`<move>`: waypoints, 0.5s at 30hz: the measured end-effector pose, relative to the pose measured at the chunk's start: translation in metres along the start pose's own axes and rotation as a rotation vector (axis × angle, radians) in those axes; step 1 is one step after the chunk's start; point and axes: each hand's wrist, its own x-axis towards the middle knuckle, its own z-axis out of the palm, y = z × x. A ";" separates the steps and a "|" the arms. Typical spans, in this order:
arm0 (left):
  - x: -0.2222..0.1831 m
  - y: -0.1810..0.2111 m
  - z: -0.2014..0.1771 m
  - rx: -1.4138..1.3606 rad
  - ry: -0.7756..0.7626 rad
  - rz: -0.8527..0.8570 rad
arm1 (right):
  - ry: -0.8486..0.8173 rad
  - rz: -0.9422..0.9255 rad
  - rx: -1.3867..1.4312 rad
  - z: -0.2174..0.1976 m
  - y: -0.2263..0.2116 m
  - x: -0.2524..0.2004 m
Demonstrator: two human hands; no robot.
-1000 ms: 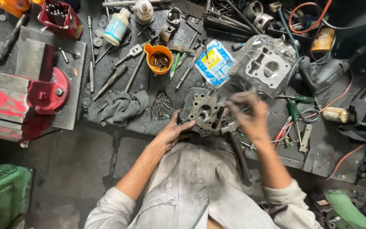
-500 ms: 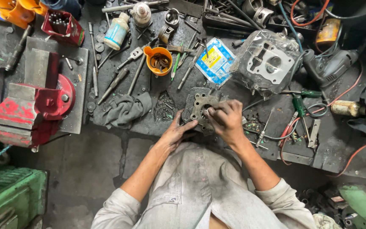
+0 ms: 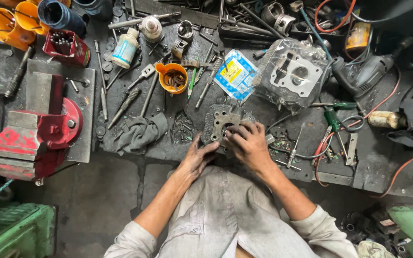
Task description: The person assembles a small engine cylinder head, inserting a camshaft and using a T-handle wrench to tighten bolts. The person then removes the camshaft and continues to adjust the cylinder head components.
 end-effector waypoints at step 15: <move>-0.004 0.005 -0.004 0.015 -0.048 0.003 | -0.054 0.042 0.005 -0.007 -0.012 0.011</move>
